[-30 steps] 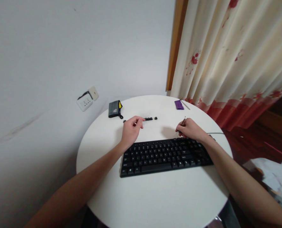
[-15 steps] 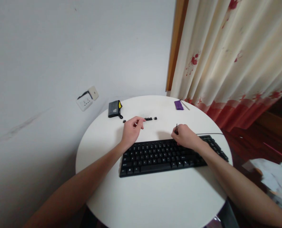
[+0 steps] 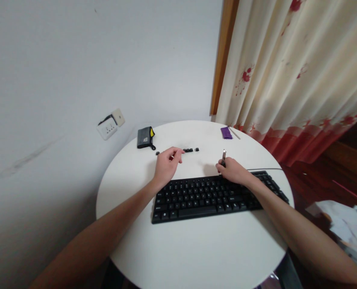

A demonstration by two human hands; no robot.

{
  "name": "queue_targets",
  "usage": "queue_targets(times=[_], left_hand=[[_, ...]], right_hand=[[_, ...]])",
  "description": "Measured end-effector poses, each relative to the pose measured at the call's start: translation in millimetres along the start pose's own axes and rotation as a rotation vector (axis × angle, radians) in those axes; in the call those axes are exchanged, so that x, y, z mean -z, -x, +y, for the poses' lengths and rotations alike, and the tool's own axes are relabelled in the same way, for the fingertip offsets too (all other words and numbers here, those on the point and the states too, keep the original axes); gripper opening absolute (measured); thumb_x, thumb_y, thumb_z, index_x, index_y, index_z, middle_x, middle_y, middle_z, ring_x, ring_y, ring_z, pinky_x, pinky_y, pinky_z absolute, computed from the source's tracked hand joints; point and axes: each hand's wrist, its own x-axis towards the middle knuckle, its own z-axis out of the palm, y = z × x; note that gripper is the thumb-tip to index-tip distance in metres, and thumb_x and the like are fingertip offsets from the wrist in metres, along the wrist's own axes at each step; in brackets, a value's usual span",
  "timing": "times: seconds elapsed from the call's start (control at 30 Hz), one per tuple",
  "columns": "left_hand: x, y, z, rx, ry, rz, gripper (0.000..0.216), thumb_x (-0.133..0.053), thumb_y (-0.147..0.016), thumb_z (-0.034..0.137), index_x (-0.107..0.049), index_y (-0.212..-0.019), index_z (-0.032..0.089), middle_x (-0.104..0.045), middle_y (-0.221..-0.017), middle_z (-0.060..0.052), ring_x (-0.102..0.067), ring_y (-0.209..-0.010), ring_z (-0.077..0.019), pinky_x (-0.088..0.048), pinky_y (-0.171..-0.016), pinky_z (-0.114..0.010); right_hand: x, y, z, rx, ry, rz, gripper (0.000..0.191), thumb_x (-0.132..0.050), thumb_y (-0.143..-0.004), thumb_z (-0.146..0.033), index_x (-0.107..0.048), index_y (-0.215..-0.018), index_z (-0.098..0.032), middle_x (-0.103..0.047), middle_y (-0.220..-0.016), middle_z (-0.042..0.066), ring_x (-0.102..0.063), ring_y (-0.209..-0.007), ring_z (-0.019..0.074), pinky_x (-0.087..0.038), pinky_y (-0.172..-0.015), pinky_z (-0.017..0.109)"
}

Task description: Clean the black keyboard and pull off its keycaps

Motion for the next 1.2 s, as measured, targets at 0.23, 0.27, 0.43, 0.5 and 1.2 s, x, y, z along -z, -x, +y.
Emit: queue_targets(times=[0.23, 0.27, 0.43, 0.5, 1.2], left_hand=[[-0.4, 0.0, 0.1, -0.003, 0.016, -0.005, 0.026, -0.052, -0.093, 0.034, -0.071, -0.089, 0.016, -0.061, -0.063, 0.000, -0.057, -0.061, -0.0132, -0.043, -0.059, -0.025], [-0.4, 0.0, -0.2, -0.002, 0.013, -0.006, 0.026, -0.052, -0.093, 0.034, -0.071, -0.089, 0.017, -0.061, -0.063, 0.000, -0.057, -0.061, -0.0131, -0.043, -0.060, -0.025], [-0.5, 0.2, -1.6, -0.006, 0.006, -0.015, 0.026, -0.052, -0.093, 0.035, -0.071, -0.090, 0.017, -0.061, -0.063, 0.000, -0.057, -0.061, -0.0133, -0.043, -0.059, -0.025], [-0.5, 0.3, -2.1, -0.008, 0.000, -0.017, 0.026, -0.052, -0.093, 0.034, -0.072, -0.090, 0.017, -0.061, -0.063, 0.000, -0.057, -0.061, -0.0133, -0.043, -0.059, -0.025], [-7.1, 7.0, 0.6, -0.009, 0.124, -0.415, 0.031, -0.060, -0.089, 0.034, -0.064, -0.116, 0.020, -0.072, -0.106, -0.008, -0.066, -0.098, -0.0188, -0.052, -0.084, -0.033]], right_hand=[[-4.3, -1.7, -1.7, -0.072, -0.027, 0.014, 0.034, -0.041, -0.092, -0.028, -0.063, -0.069, -0.015, -0.065, -0.064, 0.008, -0.058, -0.059, 0.0165, -0.038, -0.061, 0.026], [-4.2, -1.8, -1.9, -0.081, -0.031, 0.017, 0.034, -0.041, -0.092, -0.028, -0.063, -0.069, -0.015, -0.065, -0.063, 0.008, -0.058, -0.059, 0.0165, -0.038, -0.060, 0.026], [-3.9, -3.8, -1.0, -0.114, -0.077, 0.016, 0.032, -0.043, -0.090, -0.025, -0.063, -0.066, -0.015, -0.062, -0.056, 0.007, -0.056, -0.054, 0.0156, -0.038, -0.057, 0.026], [-4.1, -5.4, 1.0, -0.139, -0.139, 0.004, 0.032, -0.043, -0.088, -0.024, -0.061, -0.063, -0.015, -0.059, -0.051, 0.005, -0.054, -0.048, 0.0144, -0.038, -0.054, 0.025], [-17.4, 16.4, -36.1, 0.216, -0.747, 0.144, 0.033, -0.051, -0.092, -0.045, -0.061, -0.077, -0.017, -0.060, -0.062, 0.000, -0.046, -0.048, 0.0091, -0.036, -0.047, 0.022]])
